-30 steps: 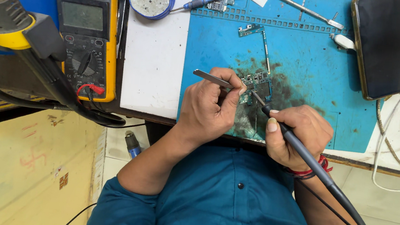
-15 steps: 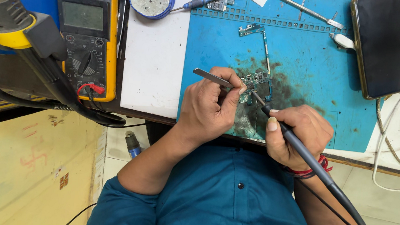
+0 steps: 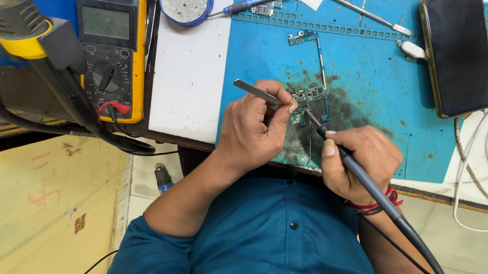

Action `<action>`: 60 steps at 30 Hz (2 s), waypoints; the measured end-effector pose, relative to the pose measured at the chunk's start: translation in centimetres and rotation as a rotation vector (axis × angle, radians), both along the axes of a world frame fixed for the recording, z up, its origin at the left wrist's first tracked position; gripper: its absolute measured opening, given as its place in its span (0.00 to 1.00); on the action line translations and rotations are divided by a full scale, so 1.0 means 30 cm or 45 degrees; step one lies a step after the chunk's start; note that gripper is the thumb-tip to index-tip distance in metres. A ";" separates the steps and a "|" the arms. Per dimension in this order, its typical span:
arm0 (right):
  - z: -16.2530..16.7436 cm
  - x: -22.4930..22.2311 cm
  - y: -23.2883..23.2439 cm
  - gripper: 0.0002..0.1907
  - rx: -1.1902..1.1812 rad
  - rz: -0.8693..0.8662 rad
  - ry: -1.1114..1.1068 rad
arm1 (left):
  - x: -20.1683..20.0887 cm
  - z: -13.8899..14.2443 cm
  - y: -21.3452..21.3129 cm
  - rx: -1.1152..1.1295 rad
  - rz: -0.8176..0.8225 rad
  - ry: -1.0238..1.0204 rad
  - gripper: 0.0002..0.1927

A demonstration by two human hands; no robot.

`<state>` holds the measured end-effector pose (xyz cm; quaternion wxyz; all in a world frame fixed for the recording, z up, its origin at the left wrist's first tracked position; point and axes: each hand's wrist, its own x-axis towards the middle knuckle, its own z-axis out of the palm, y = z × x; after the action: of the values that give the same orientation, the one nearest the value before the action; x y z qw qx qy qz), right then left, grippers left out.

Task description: The person solders components on a small circuit board at a repair workbench, holding the board steady with one hand while applying a soldering iron and solder to the board's contacts. They reposition the board and continue soldering different points throughout the episode.

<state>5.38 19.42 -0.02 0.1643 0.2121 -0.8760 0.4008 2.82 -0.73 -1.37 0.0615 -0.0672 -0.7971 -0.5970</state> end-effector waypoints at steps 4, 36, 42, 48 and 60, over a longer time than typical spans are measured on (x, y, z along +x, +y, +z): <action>-0.002 0.000 0.000 0.04 0.001 0.000 0.005 | 0.000 0.002 -0.001 -0.011 -0.011 -0.023 0.07; -0.014 0.013 0.010 0.07 -0.156 -0.125 0.044 | 0.001 0.001 0.000 0.068 -0.037 0.003 0.06; -0.019 0.009 0.027 0.13 -0.192 -0.137 0.028 | 0.002 -0.007 -0.003 0.108 -0.043 -0.076 0.06; -0.027 -0.006 0.034 0.08 -0.149 -0.104 -0.092 | 0.000 -0.008 -0.006 -0.063 -0.040 0.081 0.07; -0.021 -0.019 0.024 0.09 -0.133 -0.008 -0.108 | -0.003 -0.008 -0.001 -0.020 -0.024 -0.011 0.07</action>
<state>4.81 20.15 -0.65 0.1391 0.1832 -0.8607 0.4541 2.74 -0.76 -1.62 0.0520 -0.0724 -0.8013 -0.5916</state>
